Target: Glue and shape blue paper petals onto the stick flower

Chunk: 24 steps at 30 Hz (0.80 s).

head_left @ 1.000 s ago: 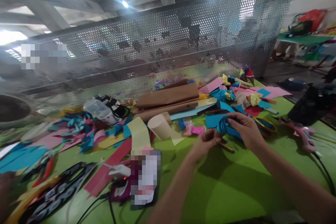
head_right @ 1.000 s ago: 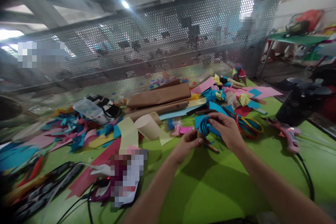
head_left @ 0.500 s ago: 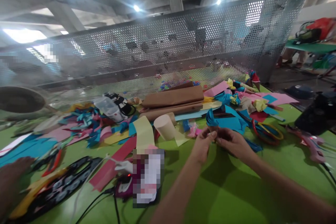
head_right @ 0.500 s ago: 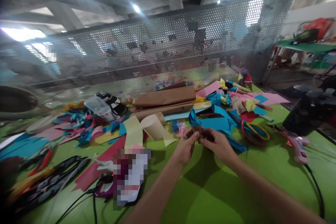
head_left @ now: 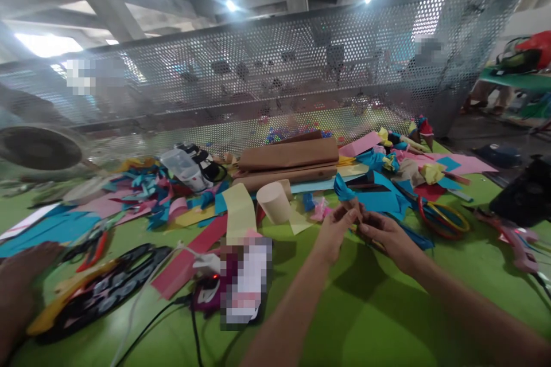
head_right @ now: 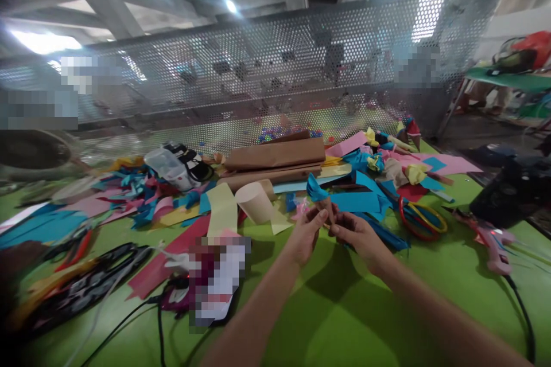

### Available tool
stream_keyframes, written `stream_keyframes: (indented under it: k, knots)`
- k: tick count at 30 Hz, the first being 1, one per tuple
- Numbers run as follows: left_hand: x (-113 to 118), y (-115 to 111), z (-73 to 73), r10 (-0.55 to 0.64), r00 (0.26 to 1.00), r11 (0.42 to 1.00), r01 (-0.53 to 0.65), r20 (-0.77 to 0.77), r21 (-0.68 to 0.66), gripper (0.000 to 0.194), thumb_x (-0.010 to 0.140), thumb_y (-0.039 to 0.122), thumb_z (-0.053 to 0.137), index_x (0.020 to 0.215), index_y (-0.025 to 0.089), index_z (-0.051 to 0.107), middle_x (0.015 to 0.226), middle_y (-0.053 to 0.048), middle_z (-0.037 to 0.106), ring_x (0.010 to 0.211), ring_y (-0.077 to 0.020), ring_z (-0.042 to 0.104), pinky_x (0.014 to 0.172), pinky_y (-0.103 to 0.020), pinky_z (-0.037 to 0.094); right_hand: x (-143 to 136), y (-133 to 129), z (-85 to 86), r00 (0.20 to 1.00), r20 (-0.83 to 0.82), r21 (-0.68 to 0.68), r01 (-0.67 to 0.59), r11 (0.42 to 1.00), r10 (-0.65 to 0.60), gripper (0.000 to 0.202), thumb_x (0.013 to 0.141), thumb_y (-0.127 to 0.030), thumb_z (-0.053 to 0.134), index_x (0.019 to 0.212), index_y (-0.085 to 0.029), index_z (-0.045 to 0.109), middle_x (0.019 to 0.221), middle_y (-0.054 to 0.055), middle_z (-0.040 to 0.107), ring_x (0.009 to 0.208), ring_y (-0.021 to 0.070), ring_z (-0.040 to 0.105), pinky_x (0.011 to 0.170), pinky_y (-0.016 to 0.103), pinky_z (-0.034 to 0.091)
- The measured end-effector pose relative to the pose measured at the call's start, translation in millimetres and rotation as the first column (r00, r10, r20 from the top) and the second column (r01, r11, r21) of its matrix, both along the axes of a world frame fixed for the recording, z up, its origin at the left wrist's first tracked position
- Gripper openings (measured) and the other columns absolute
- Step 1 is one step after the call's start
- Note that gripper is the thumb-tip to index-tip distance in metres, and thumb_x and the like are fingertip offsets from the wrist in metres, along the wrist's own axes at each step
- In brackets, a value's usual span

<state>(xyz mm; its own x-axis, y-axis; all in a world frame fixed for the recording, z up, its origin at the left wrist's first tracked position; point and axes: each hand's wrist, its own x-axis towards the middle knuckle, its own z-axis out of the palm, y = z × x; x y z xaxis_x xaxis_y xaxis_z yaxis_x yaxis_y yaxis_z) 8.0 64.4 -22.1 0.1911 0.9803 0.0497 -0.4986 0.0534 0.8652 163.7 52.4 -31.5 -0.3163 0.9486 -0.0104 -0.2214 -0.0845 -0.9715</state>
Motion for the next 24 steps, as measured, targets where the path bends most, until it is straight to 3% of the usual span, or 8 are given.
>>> stream_keyframes:
  k: [6, 10, 18, 24]
  knots:
    - [-3.9, -0.5, 9.2, -0.051, 0.993, 0.998, 0.055, -0.103, 0.037, 0.040, 0.069, 0.047, 0.087, 0.092, 0.016, 0.078, 0.084, -0.006, 0.073, 0.081, -0.0172, 0.063, 0.081, -0.031, 0.047, -1.9, -2.9, 1.0, 0.997, -0.079, -0.117, 0.001, 0.993, -0.010, 0.035, 0.065, -0.041, 0.091, 0.084, -0.020, 0.071, 0.077, -0.002, 0.061, 0.069, 0.0116, 0.050, 0.067, 0.026, 0.039]
    - [-6.4, 0.3, 10.3, -0.041, 0.994, 0.998, 0.045, -0.101, 0.042, 0.040, 0.069, 0.047, 0.087, 0.096, 0.018, 0.078, 0.092, -0.007, 0.074, 0.083, -0.0176, 0.063, 0.079, -0.031, 0.047, 0.5, -1.6, 5.9, 0.999, -0.026, -0.129, -0.032, 0.991, 0.029, 0.039, 0.070, -0.046, 0.088, 0.097, -0.021, 0.075, 0.085, 0.001, 0.067, 0.073, 0.0129, 0.055, 0.069, 0.027, 0.041]
    - [0.2, 1.5, 4.6, -0.019, 0.998, 0.999, 0.022, -0.067, 0.042, 0.034, 0.063, 0.042, 0.091, 0.079, 0.017, 0.074, 0.091, -0.007, 0.073, 0.088, -0.0193, 0.064, 0.086, -0.034, 0.048, -0.3, 2.3, 1.2, 0.997, 0.070, -0.050, 0.044, 0.998, -0.041, 0.040, 0.066, -0.052, 0.088, 0.090, -0.022, 0.075, 0.085, 0.002, 0.072, 0.075, 0.0165, 0.061, 0.068, 0.029, 0.047]
    - [0.6, 3.9, -0.2, -0.015, 0.992, 0.997, 0.025, -0.124, 0.077, 0.032, 0.066, 0.041, 0.089, 0.076, 0.015, 0.072, 0.082, -0.005, 0.071, 0.075, -0.0162, 0.060, 0.077, -0.031, 0.047, 7.6, 6.7, 5.1, 0.973, 0.189, 0.059, 0.126, 0.990, -0.135, 0.044, 0.064, -0.053, 0.089, 0.092, -0.024, 0.071, 0.093, 0.006, 0.074, 0.088, 0.0237, 0.067, 0.081, 0.036, 0.053]
